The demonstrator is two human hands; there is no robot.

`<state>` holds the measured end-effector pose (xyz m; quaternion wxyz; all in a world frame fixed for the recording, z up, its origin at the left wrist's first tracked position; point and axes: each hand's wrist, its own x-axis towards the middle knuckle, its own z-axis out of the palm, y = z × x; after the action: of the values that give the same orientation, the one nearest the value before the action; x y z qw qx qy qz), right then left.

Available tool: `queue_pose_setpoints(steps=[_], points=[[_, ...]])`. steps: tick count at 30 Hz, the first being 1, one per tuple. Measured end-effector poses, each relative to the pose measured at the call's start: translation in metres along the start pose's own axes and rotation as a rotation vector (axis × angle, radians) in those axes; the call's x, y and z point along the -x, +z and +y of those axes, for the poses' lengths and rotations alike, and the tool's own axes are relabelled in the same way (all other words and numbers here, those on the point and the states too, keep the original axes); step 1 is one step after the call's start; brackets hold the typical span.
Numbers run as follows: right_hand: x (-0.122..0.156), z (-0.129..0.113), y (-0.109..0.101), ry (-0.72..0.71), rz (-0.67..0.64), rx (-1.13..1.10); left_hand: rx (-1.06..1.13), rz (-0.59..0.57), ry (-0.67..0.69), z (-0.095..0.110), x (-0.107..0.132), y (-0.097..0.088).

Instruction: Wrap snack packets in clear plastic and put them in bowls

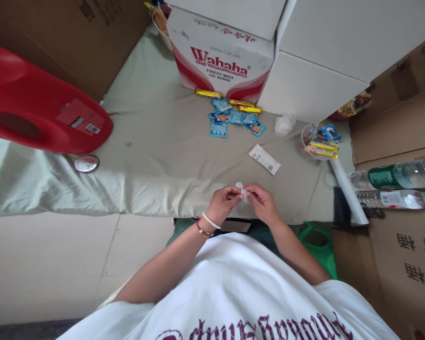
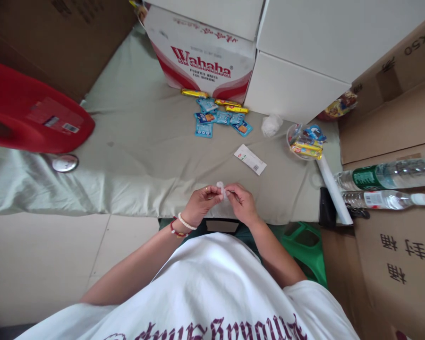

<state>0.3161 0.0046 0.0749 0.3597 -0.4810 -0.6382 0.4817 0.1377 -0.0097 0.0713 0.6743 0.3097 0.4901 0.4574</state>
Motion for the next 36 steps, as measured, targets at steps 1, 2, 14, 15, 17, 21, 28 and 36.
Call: queue_pose_setpoints(steps=[1,2,14,15,17,21,28,36], points=[[0.0,0.0,0.001,0.009,0.0,-0.012,-0.013,0.02,0.011,0.0,0.0,0.0],[0.001,0.0,0.002,0.033,0.0,-0.036,-0.018,0.034,0.012,-0.001,0.0,0.0],[-0.008,0.005,-0.012,0.464,0.209,-0.582,0.189,-0.076,-0.122,0.008,-0.002,-0.034],[-0.009,0.004,-0.013,0.491,0.203,-0.618,0.134,-0.029,-0.102,0.007,-0.004,-0.037],[-0.009,0.003,-0.013,0.537,0.2,-0.688,-0.081,0.137,0.038,0.005,-0.004,-0.039],[-0.011,0.001,-0.013,0.591,0.203,-0.818,-0.535,0.145,0.476,0.005,0.005,-0.033],[-0.019,0.006,-0.027,0.842,0.278,-1.129,-0.668,-0.233,0.67,-0.006,0.006,-0.025],[-0.02,0.013,-0.034,0.938,0.236,-1.358,-0.833,-0.227,0.787,-0.024,0.0,-0.03]])
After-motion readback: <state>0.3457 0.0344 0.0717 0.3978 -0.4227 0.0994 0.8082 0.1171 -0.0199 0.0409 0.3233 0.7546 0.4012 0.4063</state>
